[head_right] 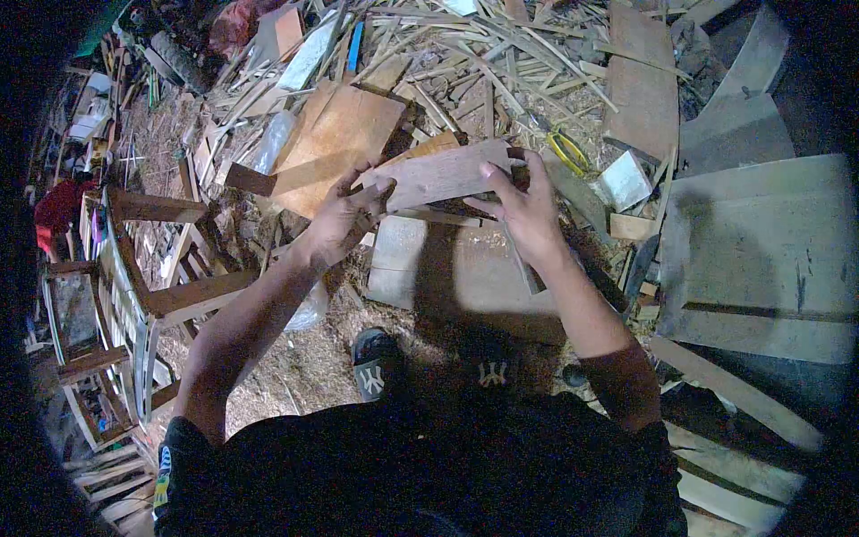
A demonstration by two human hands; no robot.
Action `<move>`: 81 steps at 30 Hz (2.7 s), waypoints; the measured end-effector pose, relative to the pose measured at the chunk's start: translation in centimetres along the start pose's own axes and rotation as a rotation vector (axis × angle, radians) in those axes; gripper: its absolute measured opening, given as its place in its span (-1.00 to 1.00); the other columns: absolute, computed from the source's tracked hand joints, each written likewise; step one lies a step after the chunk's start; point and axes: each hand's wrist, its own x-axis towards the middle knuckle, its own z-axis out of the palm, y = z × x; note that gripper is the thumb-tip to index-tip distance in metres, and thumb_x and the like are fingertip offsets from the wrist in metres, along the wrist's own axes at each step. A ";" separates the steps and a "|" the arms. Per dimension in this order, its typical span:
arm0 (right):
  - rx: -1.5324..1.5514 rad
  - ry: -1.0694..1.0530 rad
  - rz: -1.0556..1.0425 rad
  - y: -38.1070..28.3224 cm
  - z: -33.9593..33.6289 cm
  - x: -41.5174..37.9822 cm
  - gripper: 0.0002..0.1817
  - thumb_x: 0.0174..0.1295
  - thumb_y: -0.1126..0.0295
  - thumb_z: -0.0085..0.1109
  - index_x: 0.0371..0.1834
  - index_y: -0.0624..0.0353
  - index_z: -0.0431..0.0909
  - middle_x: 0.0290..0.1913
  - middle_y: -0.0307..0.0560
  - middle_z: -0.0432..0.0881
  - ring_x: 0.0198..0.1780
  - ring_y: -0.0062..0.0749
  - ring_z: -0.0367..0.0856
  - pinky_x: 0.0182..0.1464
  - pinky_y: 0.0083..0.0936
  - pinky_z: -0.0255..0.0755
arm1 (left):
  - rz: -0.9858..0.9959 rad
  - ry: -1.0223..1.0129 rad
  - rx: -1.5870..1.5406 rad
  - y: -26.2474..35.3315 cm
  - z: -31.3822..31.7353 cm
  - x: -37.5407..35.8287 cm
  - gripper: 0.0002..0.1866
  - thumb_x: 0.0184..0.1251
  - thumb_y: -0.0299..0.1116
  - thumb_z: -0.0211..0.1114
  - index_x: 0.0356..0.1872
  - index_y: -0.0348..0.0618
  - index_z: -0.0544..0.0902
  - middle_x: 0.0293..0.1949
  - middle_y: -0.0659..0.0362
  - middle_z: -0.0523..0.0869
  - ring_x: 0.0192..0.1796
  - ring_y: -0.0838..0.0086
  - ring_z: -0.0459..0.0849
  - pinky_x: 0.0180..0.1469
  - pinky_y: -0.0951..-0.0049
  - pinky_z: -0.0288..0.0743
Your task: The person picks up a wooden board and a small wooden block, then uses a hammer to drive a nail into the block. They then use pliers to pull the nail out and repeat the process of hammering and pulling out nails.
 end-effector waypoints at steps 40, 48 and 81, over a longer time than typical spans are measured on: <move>0.105 -0.071 0.019 0.2 -0.9 -0.6 -0.50 0.51 0.45 0.02 0.50 0.10 0.34 0.39 -0.01 0.43 0.31 -0.13 0.55 0.12 -0.02 0.72 | 0.073 0.012 -0.019 0.4 -0.6 0.4 -0.33 0.44 -0.57 0.33 0.52 0.06 0.34 0.19 0.20 0.60 0.13 0.43 0.66 0.18 0.27 0.70; 0.036 -0.051 -0.005 0.7 -1.0 -0.5 -0.49 0.51 0.48 0.05 0.51 0.09 0.34 0.37 -0.03 0.47 0.30 -0.18 0.56 0.12 -0.03 0.71 | 0.072 0.038 -0.021 0.6 -0.4 0.2 -0.32 0.46 -0.56 0.32 0.54 0.05 0.31 0.19 0.19 0.59 0.13 0.45 0.65 0.21 0.25 0.71; 0.097 -0.110 -0.104 2.6 -2.4 -0.2 -0.47 0.50 0.49 0.14 0.50 0.27 0.31 0.28 0.05 0.53 0.27 -0.18 0.60 0.27 -0.15 0.64 | 0.076 0.042 -0.135 -0.3 -1.8 1.0 -0.43 0.55 -0.57 0.05 0.52 0.09 0.33 0.09 0.02 0.60 0.11 0.25 0.68 0.33 0.05 0.61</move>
